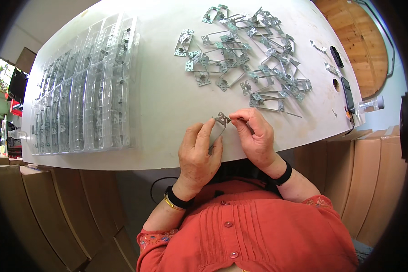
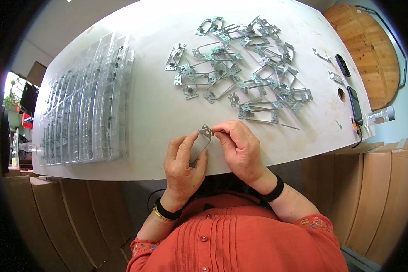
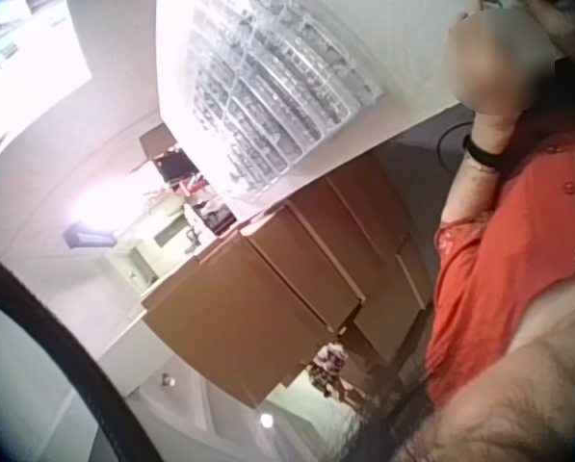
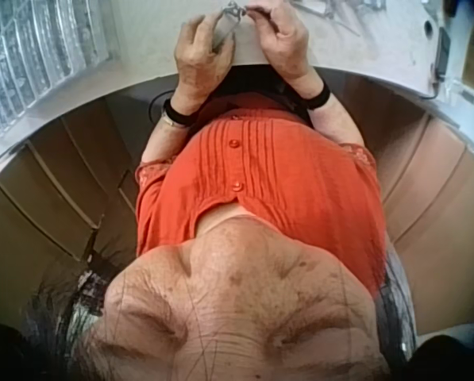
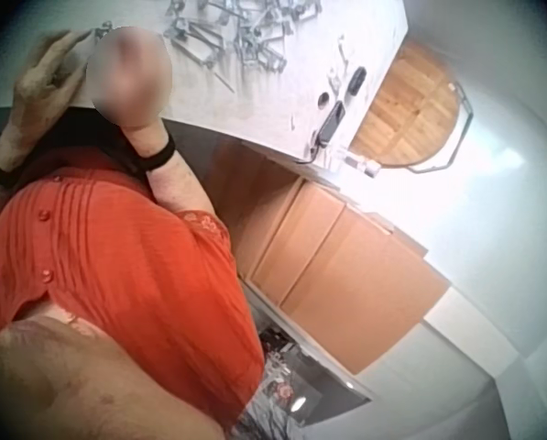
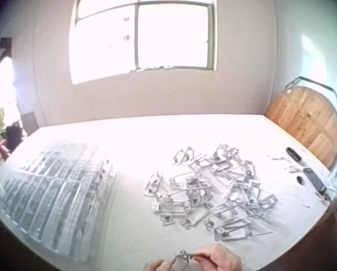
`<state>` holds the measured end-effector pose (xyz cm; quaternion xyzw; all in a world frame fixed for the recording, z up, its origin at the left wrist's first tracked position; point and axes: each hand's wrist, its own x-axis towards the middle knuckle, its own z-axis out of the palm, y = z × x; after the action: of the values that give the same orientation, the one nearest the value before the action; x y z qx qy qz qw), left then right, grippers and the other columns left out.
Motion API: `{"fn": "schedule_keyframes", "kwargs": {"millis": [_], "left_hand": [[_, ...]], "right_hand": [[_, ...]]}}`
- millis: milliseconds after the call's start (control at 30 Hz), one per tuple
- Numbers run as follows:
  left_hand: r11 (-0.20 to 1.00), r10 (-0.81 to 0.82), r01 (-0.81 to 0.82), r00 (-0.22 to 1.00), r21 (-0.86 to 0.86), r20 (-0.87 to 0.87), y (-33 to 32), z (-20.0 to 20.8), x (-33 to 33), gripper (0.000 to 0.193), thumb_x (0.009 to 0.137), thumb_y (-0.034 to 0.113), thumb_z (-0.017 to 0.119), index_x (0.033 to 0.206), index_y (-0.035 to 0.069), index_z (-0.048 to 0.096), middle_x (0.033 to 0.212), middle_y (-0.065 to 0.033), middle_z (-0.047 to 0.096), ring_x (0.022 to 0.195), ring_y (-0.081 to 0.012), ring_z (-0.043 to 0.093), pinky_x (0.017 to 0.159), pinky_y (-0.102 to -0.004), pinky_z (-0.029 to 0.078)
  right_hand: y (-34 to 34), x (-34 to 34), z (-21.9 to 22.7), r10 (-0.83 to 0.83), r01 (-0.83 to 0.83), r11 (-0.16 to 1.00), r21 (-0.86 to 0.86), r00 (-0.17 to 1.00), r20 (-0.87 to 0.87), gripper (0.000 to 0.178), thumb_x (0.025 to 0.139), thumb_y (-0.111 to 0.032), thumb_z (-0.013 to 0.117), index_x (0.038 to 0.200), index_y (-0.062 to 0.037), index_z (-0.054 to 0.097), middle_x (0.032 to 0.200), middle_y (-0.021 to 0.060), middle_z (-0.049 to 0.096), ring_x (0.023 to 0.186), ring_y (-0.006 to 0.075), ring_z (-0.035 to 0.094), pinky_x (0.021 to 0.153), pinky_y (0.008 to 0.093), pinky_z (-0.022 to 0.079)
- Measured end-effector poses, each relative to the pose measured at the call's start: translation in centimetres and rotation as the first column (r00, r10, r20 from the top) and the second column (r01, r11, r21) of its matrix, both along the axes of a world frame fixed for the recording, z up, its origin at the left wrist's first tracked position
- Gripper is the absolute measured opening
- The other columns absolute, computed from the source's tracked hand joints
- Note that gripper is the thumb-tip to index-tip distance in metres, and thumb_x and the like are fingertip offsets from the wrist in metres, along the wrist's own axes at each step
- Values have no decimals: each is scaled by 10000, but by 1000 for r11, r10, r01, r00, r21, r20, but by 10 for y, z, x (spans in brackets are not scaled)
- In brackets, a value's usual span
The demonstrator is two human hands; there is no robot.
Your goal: The person sits at a white table and assembles small metal brackets with pins. They pick up a bracket and a pin from a pile, insert the pin into the bracket, and place the assembled unit into a clear plastic organizer tray. The process is repeated continuously throughout the video.
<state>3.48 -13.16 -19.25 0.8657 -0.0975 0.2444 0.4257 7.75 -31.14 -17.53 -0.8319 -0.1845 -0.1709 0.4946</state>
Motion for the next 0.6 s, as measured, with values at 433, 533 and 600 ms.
{"fn": "schedule_keyframes", "kwargs": {"millis": [433, 533, 600], "left_hand": [[1000, -5, 5, 1000, 4, 7, -1, 1, 1, 541, 842, -25, 847, 1364, -4, 705, 1167, -193, 699, 972, -346, 717, 788, -417, 593], [1000, -2, 2, 1000, -3, -2, -1, 0, 0, 544, 843, -27, 848, 1367, 4, 706, 1173, -190, 697, 971, -343, 717, 785, -415, 593], [1000, -5, 5, 1000, 3, -10, -1, 1, 0, 545, 844, -29, 849, 1369, 7, 706, 1179, -189, 695, 971, -341, 717, 785, -411, 593]], "right_hand": [[-1, -1, 0, 6, -6, 1000, -11, 1000, 16, 193, 980, 49, 774, 1151, -38, 750, 1038, 134, 757, 898, 292, 737, 783, 369, 592], [0, -3, 1, 6, -6, 1000, 4, 1000, -18, 201, 974, 55, 774, 1152, -35, 750, 1038, 137, 757, 911, 302, 738, 795, 377, 594], [0, -3, 0, -1, 1, 1000, -17, 1000, 21, 201, 972, 57, 774, 1150, -33, 749, 1039, 138, 757, 918, 307, 738, 802, 382, 595]]}}
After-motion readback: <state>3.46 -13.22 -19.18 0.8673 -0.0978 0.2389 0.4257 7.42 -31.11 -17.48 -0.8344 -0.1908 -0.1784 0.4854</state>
